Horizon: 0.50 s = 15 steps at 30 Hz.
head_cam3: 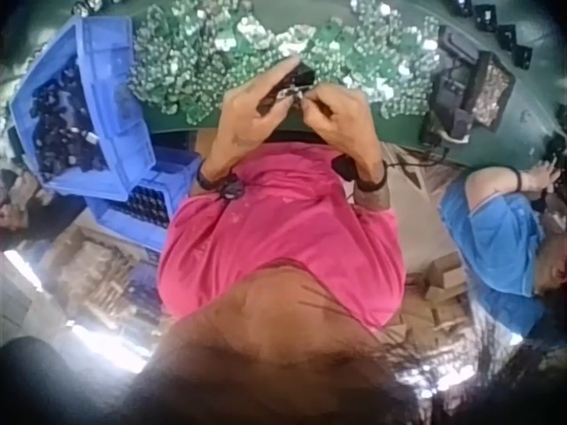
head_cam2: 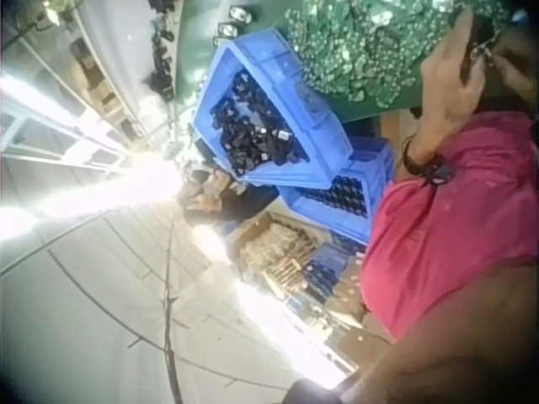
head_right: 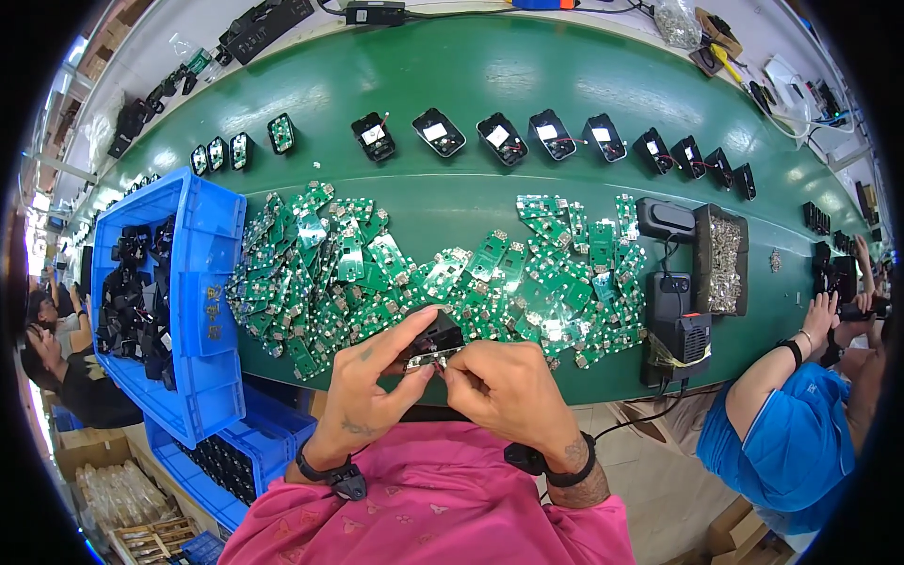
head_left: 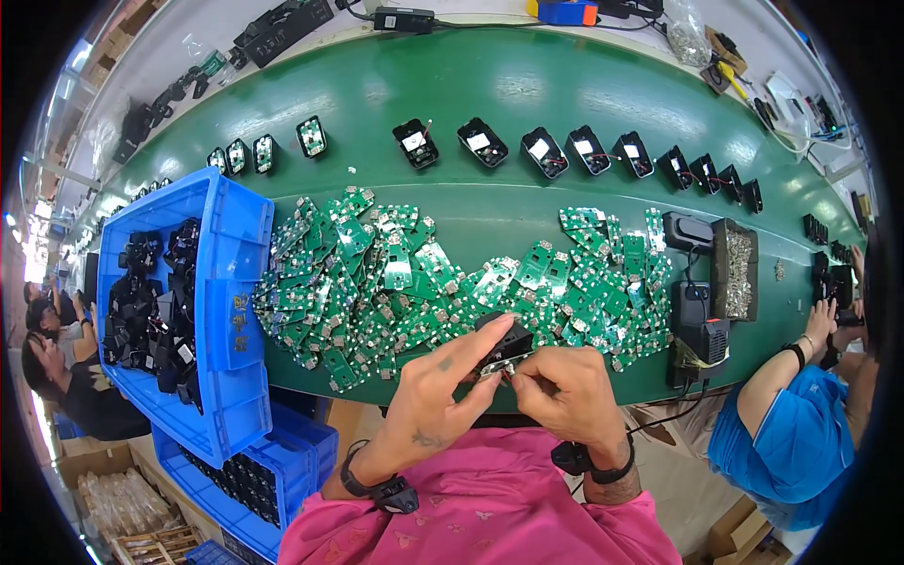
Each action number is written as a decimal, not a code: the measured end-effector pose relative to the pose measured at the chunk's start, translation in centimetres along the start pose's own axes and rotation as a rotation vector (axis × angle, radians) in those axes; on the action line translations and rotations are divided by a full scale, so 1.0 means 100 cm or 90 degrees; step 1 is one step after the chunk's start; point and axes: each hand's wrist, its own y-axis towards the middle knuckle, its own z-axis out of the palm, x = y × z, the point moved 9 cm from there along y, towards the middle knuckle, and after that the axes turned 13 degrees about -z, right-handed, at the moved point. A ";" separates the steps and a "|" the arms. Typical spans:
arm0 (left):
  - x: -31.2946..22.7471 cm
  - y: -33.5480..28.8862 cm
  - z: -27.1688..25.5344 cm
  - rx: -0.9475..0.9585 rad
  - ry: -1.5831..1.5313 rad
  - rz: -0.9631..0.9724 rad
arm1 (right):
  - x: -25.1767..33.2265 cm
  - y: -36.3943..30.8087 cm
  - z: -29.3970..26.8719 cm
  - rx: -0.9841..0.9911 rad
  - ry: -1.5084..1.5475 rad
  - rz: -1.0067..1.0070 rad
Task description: The person picks up a circuit board and a black plastic housing, fits the board into the housing by hand, and places the assembled unit onto the green conveyor belt.
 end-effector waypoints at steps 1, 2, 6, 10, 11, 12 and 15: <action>0.000 0.000 0.000 0.000 0.000 0.000 | 0.001 0.000 0.000 0.000 0.000 0.000; -0.005 0.000 -0.001 -0.009 0.032 0.036 | 0.000 0.001 0.000 0.004 -0.003 0.009; -0.010 -0.003 0.000 -0.030 0.124 0.069 | -0.002 0.000 0.000 -0.002 -0.015 0.034; -0.005 -0.005 -0.001 -0.052 0.103 0.066 | -0.003 -0.001 0.000 -0.021 0.004 0.060; -0.004 -0.005 -0.001 -0.053 0.082 0.056 | -0.002 0.000 0.000 -0.025 0.008 0.060; -0.003 -0.005 -0.002 -0.054 0.060 0.045 | -0.002 0.000 0.000 -0.028 0.011 0.061; 0.000 -0.005 -0.003 -0.054 0.021 0.022 | -0.004 -0.001 0.000 -0.048 0.029 0.068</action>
